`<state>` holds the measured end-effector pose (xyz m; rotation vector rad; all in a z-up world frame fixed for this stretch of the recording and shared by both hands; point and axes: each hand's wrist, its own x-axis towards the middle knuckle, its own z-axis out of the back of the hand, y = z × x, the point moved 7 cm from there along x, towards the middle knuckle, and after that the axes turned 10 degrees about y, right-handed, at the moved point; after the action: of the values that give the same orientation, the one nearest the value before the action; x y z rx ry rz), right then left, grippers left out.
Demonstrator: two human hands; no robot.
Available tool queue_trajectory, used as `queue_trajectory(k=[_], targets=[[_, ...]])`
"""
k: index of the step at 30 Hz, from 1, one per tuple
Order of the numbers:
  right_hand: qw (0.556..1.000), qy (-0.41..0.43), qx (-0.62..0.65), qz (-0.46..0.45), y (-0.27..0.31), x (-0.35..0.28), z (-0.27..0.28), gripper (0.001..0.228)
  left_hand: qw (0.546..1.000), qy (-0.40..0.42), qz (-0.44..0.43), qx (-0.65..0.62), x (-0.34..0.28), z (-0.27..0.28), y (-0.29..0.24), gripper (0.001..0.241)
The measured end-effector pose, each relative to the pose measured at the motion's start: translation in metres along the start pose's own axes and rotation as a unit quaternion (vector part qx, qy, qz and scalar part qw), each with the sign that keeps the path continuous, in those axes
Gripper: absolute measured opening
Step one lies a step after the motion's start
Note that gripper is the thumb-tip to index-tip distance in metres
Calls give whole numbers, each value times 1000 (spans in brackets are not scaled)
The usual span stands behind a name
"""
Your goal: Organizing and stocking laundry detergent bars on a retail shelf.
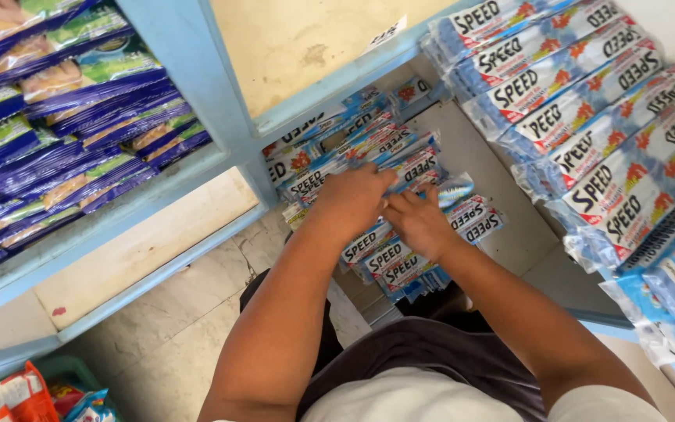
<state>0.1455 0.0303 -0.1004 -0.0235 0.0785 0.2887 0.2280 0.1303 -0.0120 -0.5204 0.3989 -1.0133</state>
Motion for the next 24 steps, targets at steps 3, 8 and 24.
queue_trajectory(k=[3, 8, 24], targets=[[1000, -11, 8, -15, 13, -27, 27, 35, 994, 100, 28, 40, -2, -19, -4, 35], [993, -23, 102, -63, 22, -77, 84, 28, 980, 188, -59, 24, 1, -80, -6, 36], [901, -392, 87, -163, 35, -258, 222, 38, 879, 244, -229, -339, -40, -100, -104, 29]])
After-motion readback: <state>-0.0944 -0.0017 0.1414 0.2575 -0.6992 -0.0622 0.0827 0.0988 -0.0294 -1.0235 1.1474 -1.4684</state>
